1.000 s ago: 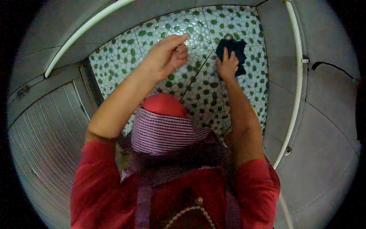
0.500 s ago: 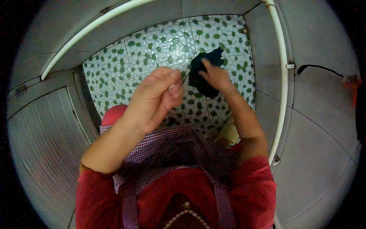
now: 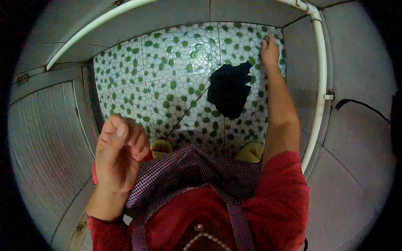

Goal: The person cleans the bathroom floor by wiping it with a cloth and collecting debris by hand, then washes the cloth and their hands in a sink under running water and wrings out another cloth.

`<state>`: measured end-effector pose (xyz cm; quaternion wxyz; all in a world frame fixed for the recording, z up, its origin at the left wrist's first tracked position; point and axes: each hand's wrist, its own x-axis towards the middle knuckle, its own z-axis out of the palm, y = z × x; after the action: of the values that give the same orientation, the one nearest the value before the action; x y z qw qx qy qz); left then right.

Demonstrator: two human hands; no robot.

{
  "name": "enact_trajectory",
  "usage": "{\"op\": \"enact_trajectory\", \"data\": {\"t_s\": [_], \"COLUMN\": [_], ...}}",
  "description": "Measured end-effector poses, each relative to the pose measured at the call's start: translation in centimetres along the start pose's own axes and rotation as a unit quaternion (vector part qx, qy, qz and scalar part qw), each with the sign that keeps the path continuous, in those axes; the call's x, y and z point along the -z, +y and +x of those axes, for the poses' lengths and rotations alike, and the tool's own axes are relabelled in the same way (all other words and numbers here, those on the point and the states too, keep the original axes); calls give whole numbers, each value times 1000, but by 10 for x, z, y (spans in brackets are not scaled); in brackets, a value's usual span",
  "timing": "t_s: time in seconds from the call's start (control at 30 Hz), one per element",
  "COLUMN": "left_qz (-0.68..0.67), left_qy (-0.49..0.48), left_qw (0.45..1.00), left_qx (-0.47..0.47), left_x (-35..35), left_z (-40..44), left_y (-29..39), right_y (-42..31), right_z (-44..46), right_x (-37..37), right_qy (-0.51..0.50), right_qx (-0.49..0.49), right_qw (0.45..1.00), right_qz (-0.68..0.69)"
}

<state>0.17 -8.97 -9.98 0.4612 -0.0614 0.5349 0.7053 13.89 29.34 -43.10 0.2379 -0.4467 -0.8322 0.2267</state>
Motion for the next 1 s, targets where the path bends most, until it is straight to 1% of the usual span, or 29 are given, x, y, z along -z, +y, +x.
{"op": "enact_trajectory", "data": {"t_s": [0.07,0.13,0.17,0.2,0.3,0.33,0.4,0.47,0.53,0.6,0.63,0.67,0.77,0.8,0.83,0.87,0.9,0.93,0.97,1.0], "left_qz": [6,21,28,35,30,29,24,19,17,20,22,26,26,20,15,17,20,23,31,39], "left_qy": [5,36,50,27,10,23,7,11,33,31,32,33,28,26,23,25,26,28,33,37], "left_qw": [1000,999,998,999,1000,999,1000,1000,999,999,999,999,999,999,1000,999,999,999,998,998], "left_qx": [3,13,20,16,-2,-9,-8,1,11,1,-1,-3,-11,-12,-14,-22,-30,-36,-36,-36], "left_x": [0,1,2,6,10,9,11,10,7,12,15,17,20,21,23,24,25,26,28,30], "left_z": [0,-3,-3,-2,-1,-2,-4,-6,-10,-8,-9,-10,-11,-11,-12,-11,-10,-10,-10,-9], "left_y": [-3,-6,-6,-7,-8,-8,-8,-7,-5,-6,-7,-7,-3,-1,0,0,-1,-2,-1,0], "right_y": [14,36,46,55,73,77,69,67,58,37,30,25,6,7,7,-16,-64,-74,-89,-89], "right_z": [10,16,14,14,14,10,1,-5,-10,-1,-1,5,8,5,-11,-41,-72,-112,-149,-186], "right_x": [-7,-11,-8,-4,-1,-2,-4,-18,-24,-11,-8,-8,2,-5,-16,-20,1,-7,0,-2], "right_qy": [25,52,56,64,82,88,132,161,155,70,24,56,91,69,60,49,-8,-40,-177,-246], "right_qx": [-48,-100,-132,-161,-156,-119,-137,-184,-260,-192,-157,-195,-169,-118,-58,-1,111,178,190,287], "right_qw": [995,979,979,977,981,987,977,951,913,969,985,978,974,989,993,994,993,983,966,923], "right_qz": [87,169,148,127,84,66,94,190,273,140,71,54,125,65,79,93,46,10,2,-66]}}
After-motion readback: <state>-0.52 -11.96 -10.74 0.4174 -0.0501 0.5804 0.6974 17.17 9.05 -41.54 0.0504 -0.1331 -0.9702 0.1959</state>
